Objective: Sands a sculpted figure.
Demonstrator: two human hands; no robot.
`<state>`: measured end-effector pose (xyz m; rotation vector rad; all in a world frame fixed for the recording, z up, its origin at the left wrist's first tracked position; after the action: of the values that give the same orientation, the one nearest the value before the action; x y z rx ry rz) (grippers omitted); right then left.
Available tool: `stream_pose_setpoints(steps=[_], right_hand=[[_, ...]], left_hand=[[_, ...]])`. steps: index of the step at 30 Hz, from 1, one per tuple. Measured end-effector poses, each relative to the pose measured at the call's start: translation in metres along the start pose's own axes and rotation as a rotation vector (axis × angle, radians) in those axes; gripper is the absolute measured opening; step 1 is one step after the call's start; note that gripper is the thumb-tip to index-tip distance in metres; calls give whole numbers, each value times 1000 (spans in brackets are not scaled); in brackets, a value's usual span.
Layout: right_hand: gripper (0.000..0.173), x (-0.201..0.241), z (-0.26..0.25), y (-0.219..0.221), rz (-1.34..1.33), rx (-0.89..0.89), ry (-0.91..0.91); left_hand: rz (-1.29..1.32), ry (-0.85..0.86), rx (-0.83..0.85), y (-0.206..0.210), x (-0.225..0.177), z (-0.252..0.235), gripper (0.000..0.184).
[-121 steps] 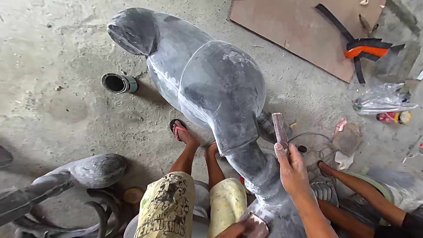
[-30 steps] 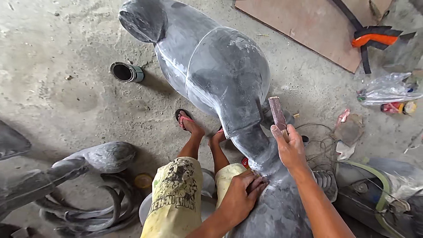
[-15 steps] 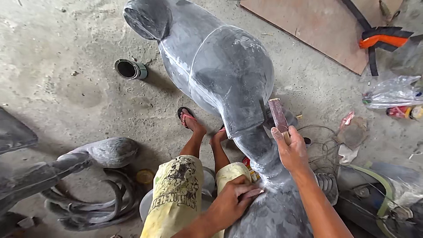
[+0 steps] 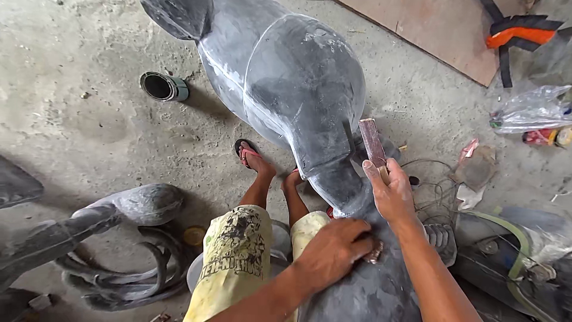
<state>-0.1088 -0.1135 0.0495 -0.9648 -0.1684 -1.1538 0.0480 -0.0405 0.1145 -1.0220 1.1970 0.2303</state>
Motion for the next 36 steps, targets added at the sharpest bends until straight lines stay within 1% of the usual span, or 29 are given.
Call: stream_pose_setpoints(steps=[3,6,9,13,15,17,18,19,21,23,24,27,29,31,32,33,36], right_hand=[[64,1,-4,-1,-9,-11,-10],[67,-3,1,1,-1,4,25],[68,-2,-1,-1,-20,9,29],[68,-2,0,-4,-36,1,16],[70,-4,1,-4,-23,13,21],[69,-1,-2,-3,-17,14,20],[68,-3,2,-3,-14,13,30],[67,-4,6,-2,-10,14,33],[66,-2,-1,0,-1,5,11],[67,-3,0,0,-14,3,16],[67,-2,-1,0,-22,2,14],[65,-3,-1,-3,-58,-1,24],[64,-5,4,-2,-70,-3,28],[64,-4,3,-2,-48,-2,26],[65,-2,2,-2,-34,-2,26],[66,0,-2,-3,-28,-9,20],[65,-3,-3,-4,-42,-6,43]], left_hand=[[-123,-15,50,6,9,1,23],[-92,-86,132,0,2,4,25],[55,-49,90,-10,-8,-5,23],[93,-11,76,7,20,9,24],[81,2,102,2,8,6,25],[69,29,94,-6,-5,-8,24],[87,33,88,-4,-6,-7,25],[116,27,85,2,1,0,24],[148,-5,72,15,28,19,22],[144,-66,82,21,36,36,21],[136,-63,64,16,30,31,21],[137,26,8,-1,0,-4,23],[175,26,27,7,10,8,24],[176,-45,62,22,35,38,21],[174,-83,64,25,40,46,21],[165,-85,40,21,38,40,21],[154,25,-13,3,9,5,24]])
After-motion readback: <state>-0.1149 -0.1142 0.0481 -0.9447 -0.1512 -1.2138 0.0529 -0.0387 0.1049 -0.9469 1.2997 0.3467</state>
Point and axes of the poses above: each hand's wrist, its own z-axis away from the middle knuckle, its own y-axis out of the palm, x = y × z, the point moved 9 cm from there along -z, towards the middle knuckle, and after that the axes turned 13 degrees about -z, right-handed, at the moved point
